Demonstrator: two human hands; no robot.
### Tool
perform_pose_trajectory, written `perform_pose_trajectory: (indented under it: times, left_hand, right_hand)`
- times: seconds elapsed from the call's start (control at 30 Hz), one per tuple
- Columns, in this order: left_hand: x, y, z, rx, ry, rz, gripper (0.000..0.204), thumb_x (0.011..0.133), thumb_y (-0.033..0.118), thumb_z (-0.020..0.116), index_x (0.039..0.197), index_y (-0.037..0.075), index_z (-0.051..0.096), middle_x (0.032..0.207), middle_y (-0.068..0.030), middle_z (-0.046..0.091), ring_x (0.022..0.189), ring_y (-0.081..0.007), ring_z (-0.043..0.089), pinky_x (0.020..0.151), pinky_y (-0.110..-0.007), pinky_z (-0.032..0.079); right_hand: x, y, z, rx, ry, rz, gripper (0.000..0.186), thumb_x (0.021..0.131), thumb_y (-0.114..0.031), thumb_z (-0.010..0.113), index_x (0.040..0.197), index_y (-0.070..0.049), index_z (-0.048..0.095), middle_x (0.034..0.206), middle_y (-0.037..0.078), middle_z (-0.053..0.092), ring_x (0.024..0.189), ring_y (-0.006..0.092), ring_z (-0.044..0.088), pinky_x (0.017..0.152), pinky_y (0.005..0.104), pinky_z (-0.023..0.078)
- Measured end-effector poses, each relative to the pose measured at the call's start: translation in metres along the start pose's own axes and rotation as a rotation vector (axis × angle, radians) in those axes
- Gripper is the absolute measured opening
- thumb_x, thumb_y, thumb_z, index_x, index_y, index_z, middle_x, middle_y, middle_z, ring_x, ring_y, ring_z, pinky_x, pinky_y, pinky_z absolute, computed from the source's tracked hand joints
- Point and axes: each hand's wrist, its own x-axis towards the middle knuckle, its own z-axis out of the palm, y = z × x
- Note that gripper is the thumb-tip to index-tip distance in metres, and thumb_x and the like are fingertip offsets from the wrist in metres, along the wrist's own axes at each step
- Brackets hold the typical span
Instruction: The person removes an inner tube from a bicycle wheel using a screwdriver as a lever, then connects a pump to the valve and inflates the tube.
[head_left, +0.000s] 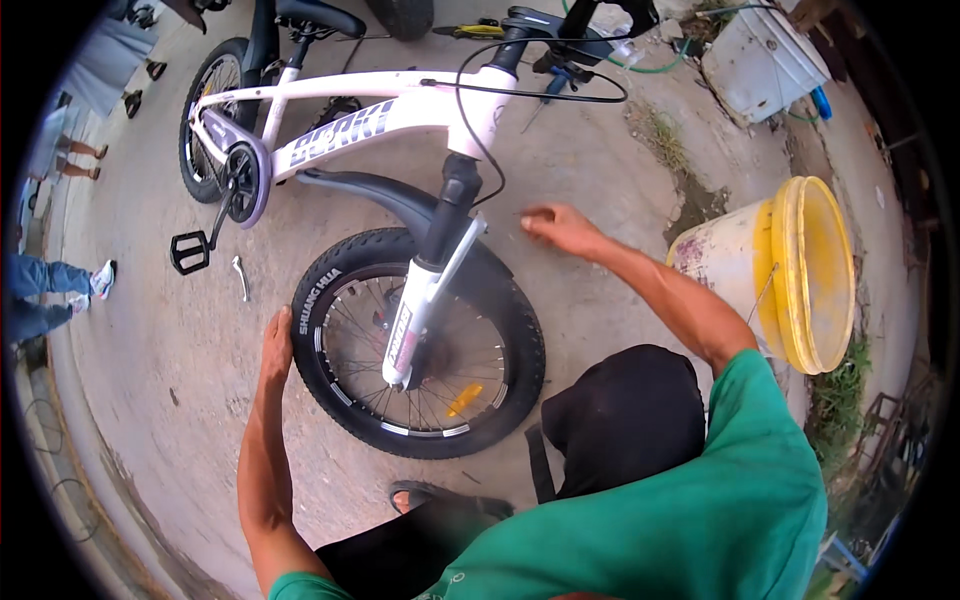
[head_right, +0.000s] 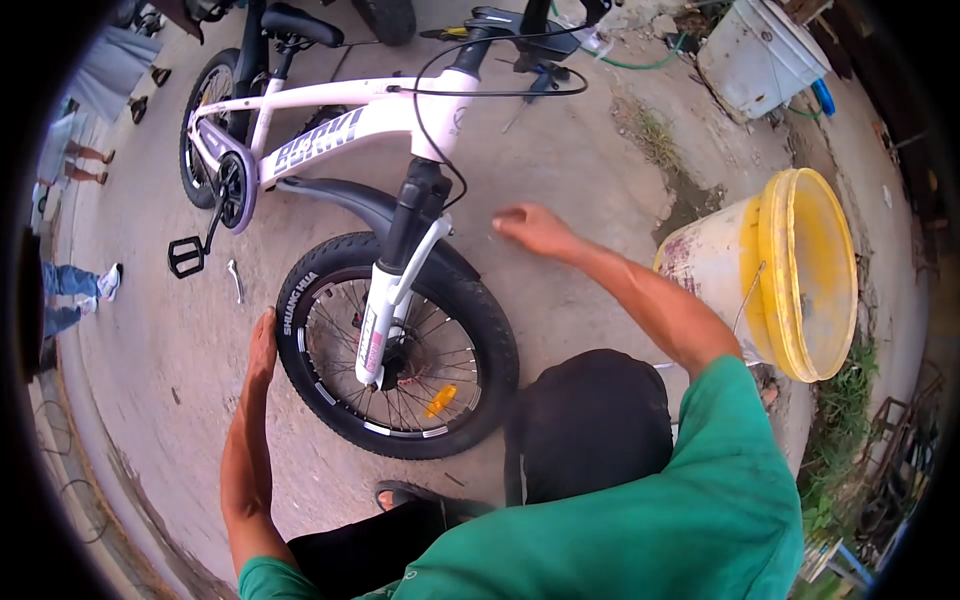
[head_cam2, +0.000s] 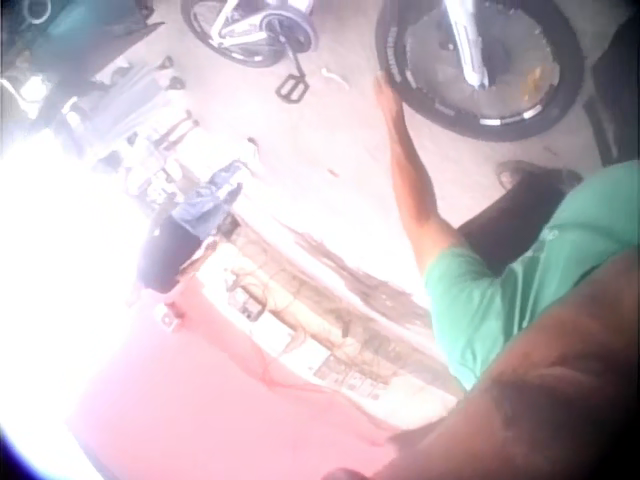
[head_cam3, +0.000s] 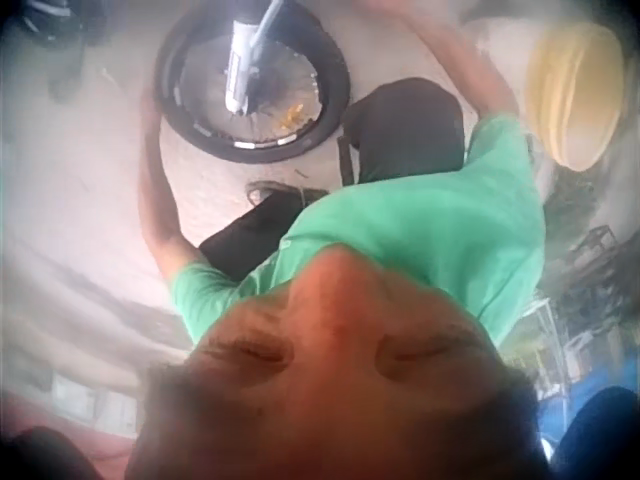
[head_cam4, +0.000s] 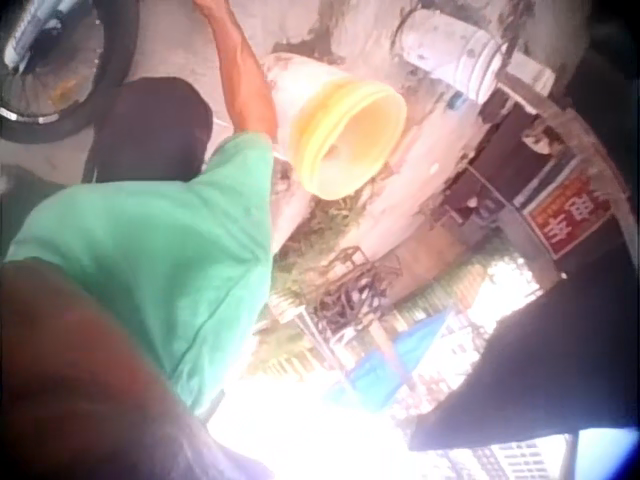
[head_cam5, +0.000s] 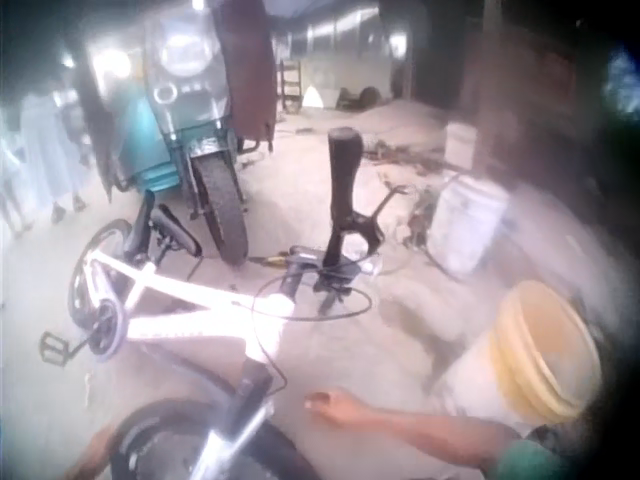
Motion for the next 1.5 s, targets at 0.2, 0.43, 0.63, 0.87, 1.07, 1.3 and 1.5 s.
perform_pose_trajectory:
  times: [0.2, 0.43, 0.63, 0.87, 1.07, 1.3, 1.5]
  left_hand:
    - [-0.029, -0.005, -0.032, 0.134, 0.036, -0.086, 0.057, 0.108, 0.052, 0.045, 0.114, -0.001, 0.066, 0.096, -0.0108, 0.068, 0.084, -0.0206, 0.064, 0.072, -0.034, 0.05]
    - [-0.101, 0.041, -0.046, 0.265, 0.061, -0.232, 0.055, 0.106, 0.046, 0.052, 0.115, -0.006, 0.065, 0.1, -0.0174, 0.07, 0.09, -0.0245, 0.068, 0.084, -0.037, 0.053]
    - [-0.159, 0.028, -0.046, 0.282, 0.055, -0.38, 0.051, 0.103, 0.045, 0.06, 0.117, -0.004, 0.067, 0.103, -0.0177, 0.072, 0.095, -0.0257, 0.069, 0.087, -0.038, 0.054]
    - [-0.155, 0.044, -0.032, 0.354, -0.013, -0.383, 0.044, 0.101, 0.039, 0.065, 0.116, -0.002, 0.068, 0.106, -0.0193, 0.073, 0.099, -0.0299, 0.07, 0.089, -0.04, 0.054]
    - [-0.178, 0.067, -0.019, 0.498, -0.062, -0.323, 0.038, 0.099, 0.032, 0.068, 0.117, -0.002, 0.067, 0.106, -0.019, 0.072, 0.094, -0.0323, 0.07, 0.084, -0.04, 0.056]
    - [-0.265, 0.064, -0.04, 0.574, -0.102, -0.467, 0.037, 0.098, 0.033, 0.069, 0.115, 0.0, 0.068, 0.104, -0.0192, 0.072, 0.091, -0.0317, 0.071, 0.082, -0.04, 0.057]
    - [-0.296, 0.093, -0.066, 0.64, -0.037, -0.537, 0.039, 0.098, 0.034, 0.069, 0.115, -0.001, 0.068, 0.104, -0.0203, 0.072, 0.091, -0.0318, 0.071, 0.082, -0.04, 0.057]
  right_hand:
    - [0.131, 0.0, -0.082, -0.79, 0.328, -0.211, 0.049, 0.088, -0.018, 0.063, 0.136, -0.008, 0.062, 0.125, 0.018, 0.067, 0.114, 0.034, 0.065, 0.101, 0.0422, 0.051]
    - [0.204, 0.01, -0.121, -1.21, 0.332, -0.248, 0.04, 0.1, -0.014, 0.048, 0.138, -0.019, 0.06, 0.145, 0.019, 0.055, 0.133, 0.0396, 0.054, 0.111, 0.0473, 0.045]
    - [0.191, -0.04, -0.103, -1.486, 0.192, -0.32, 0.025, 0.093, -0.011, 0.063, 0.118, -0.012, 0.067, 0.129, 0.013, 0.061, 0.119, 0.0324, 0.061, 0.097, 0.0445, 0.052]
    - [0.246, -0.015, -0.065, -0.881, 0.168, -0.818, 0.028, 0.09, -0.017, 0.068, 0.116, -0.006, 0.069, 0.116, 0.016, 0.07, 0.109, 0.0333, 0.065, 0.092, 0.0425, 0.052]
    - [0.289, 0.001, 0.002, -0.27, 0.072, -0.855, 0.039, 0.093, -0.024, 0.069, 0.126, -0.003, 0.067, 0.123, 0.017, 0.069, 0.117, 0.0311, 0.063, 0.099, 0.0399, 0.048]
    - [0.304, 0.02, 0.014, -0.023, 0.065, -0.672, 0.043, 0.093, -0.027, 0.07, 0.128, -0.002, 0.066, 0.125, 0.017, 0.067, 0.12, 0.0303, 0.061, 0.101, 0.0397, 0.047]
    - [0.307, 0.03, 0.002, 0.122, 0.033, -0.548, 0.046, 0.094, -0.029, 0.07, 0.13, -0.002, 0.064, 0.127, 0.017, 0.066, 0.122, 0.0295, 0.059, 0.103, 0.0396, 0.046]
